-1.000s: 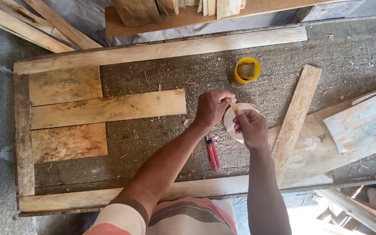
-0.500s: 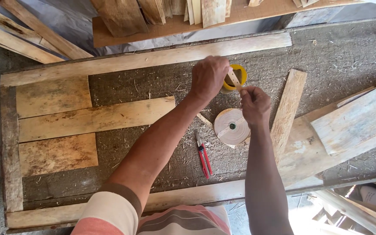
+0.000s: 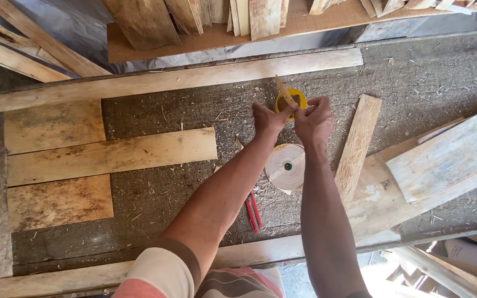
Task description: Fitting and cutting wooden planks on a workbench to assemble a structure.
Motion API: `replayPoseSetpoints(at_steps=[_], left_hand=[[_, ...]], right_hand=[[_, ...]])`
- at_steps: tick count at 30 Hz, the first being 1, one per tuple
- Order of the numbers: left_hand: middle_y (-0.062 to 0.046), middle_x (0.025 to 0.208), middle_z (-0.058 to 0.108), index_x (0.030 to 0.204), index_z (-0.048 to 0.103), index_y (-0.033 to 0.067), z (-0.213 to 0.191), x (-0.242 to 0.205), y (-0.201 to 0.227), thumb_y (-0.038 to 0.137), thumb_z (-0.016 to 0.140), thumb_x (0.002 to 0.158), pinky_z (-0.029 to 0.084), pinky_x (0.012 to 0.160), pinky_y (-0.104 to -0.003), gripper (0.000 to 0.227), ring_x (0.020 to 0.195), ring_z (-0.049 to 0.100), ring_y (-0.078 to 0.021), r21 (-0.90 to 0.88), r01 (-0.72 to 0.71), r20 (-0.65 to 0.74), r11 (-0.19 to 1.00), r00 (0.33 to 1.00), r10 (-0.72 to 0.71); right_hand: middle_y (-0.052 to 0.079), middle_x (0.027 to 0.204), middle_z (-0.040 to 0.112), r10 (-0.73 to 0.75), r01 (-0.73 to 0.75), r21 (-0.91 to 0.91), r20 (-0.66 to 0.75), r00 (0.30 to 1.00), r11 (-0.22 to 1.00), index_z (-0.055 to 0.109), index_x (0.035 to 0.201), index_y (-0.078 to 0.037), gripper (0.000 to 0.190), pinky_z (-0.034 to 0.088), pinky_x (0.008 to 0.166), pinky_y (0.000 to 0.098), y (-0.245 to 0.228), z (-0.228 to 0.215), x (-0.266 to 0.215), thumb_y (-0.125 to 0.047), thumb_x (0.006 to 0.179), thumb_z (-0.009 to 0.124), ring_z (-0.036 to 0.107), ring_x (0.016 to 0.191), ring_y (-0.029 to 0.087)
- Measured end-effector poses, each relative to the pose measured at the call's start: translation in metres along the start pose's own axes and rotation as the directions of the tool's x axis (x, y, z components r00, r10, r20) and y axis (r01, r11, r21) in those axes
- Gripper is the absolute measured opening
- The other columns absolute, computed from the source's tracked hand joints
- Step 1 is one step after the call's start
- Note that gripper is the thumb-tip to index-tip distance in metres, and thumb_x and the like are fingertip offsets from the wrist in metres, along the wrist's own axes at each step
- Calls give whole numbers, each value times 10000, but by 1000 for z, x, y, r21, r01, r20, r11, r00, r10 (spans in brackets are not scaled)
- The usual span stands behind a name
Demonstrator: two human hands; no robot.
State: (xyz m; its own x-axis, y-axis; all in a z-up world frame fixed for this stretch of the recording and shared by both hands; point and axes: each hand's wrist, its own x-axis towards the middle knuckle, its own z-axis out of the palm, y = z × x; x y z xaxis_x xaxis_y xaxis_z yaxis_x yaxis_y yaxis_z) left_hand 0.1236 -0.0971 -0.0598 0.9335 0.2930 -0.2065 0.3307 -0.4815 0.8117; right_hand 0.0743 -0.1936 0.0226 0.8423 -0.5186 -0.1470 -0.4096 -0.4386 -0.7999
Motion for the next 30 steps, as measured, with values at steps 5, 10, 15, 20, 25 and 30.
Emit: replayPoseSetpoints(at_steps=[5,10,15,20,25,30], left_hand=[[-206,1212,566,1305,382,-31,12,-2,2,531,950,585,590,937,-354,1076,1093,649,-300,-188,348,252,918,921,-297],[-186,1205,568,1295,393,-7,3,-5,11,516,950,576,622,860,-342,1049,1051,667,-279,-155,363,228,919,918,-324],[-183,1207,583,1281,409,-10,4,-4,12,500,953,560,629,823,-346,1037,1024,688,-273,-121,353,203,928,924,-325],[-242,1414,462,1513,182,-53,13,0,5,480,1000,579,538,1008,-404,1351,1232,576,-338,-84,300,140,950,948,-286],[-228,1451,481,1543,201,-21,3,-6,16,490,954,614,519,1055,-431,1301,1268,586,-344,-63,353,174,933,925,-338],[-206,1412,547,1519,293,6,8,-5,12,497,917,629,544,1033,-452,1193,1233,631,-337,-76,379,201,922,912,-358]], right_hand=[[91,795,620,77,-78,-1,100,992,997,509,1177,34,348,591,456,283,-7,-8,7,-42,907,716,715,601,198],[100,797,622,57,-58,5,122,991,998,489,1187,27,380,603,459,288,-6,-11,6,-69,912,734,712,624,205],[107,789,645,42,-49,49,137,990,998,481,1189,18,358,620,471,287,3,-16,0,-17,909,701,722,630,198],[114,785,622,-34,32,23,117,993,999,486,1138,20,310,608,502,291,1,-28,-15,-1,924,710,702,629,198],[103,781,612,-82,79,27,101,992,996,482,1098,20,280,609,507,290,-1,-47,-31,15,922,700,688,626,190],[114,780,631,-166,164,28,89,982,986,498,1077,20,232,610,528,275,-3,-73,-42,28,936,682,691,633,174]])
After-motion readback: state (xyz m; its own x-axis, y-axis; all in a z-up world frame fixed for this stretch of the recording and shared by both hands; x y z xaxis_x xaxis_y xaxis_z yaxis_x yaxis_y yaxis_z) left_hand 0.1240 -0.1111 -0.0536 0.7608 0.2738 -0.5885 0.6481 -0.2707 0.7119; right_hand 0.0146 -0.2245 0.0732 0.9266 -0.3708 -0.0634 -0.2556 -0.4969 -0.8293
